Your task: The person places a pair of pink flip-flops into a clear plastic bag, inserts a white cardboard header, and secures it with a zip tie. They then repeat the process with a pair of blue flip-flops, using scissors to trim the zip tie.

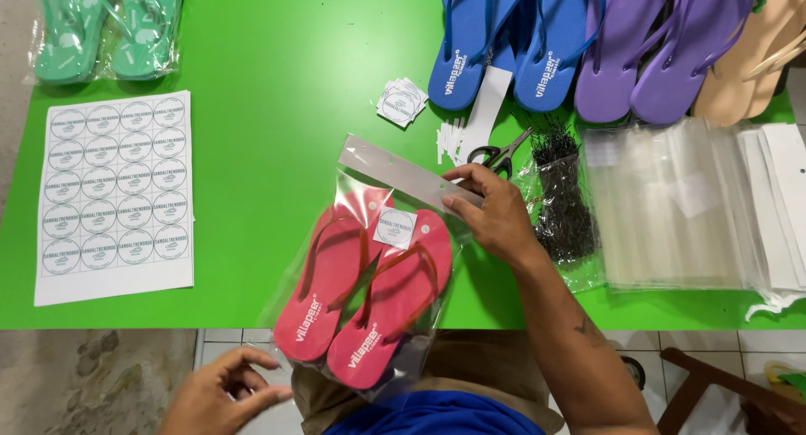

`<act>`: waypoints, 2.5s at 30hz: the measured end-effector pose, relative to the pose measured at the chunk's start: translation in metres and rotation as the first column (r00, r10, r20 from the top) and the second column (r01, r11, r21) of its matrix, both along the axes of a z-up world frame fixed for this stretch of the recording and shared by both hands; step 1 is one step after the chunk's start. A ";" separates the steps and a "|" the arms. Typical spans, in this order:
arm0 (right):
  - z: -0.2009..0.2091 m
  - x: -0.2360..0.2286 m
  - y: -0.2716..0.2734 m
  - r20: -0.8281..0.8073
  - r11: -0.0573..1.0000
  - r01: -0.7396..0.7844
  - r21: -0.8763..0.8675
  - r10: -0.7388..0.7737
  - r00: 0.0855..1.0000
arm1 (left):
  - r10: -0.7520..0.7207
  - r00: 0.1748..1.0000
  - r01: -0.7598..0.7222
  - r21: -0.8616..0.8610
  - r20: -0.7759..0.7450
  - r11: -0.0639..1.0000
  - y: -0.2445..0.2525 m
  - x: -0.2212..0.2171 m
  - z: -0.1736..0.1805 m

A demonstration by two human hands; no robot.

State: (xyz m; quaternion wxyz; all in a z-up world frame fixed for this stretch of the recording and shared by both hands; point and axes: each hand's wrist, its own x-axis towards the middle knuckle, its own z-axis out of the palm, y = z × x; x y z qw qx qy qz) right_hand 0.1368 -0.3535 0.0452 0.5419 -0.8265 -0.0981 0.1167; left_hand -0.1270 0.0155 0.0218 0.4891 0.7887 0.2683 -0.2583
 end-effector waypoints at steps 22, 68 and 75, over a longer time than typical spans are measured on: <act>-0.015 0.051 0.048 0.132 0.947 -0.133 0.293 0.097 0.986 | 0.641 0.479 -0.125 -0.677 0.599 0.726 -0.025 0.248 -0.074; -0.021 -0.066 -0.030 -0.261 0.985 -0.024 -0.168 -0.021 0.965 | -0.300 0.861 0.126 0.399 0.410 0.908 -0.072 0.441 -0.021; -0.023 -0.074 -0.037 -0.307 0.990 0.131 -0.058 -0.142 0.941 | -0.296 0.827 0.098 0.397 0.477 0.913 -0.072 0.432 -0.019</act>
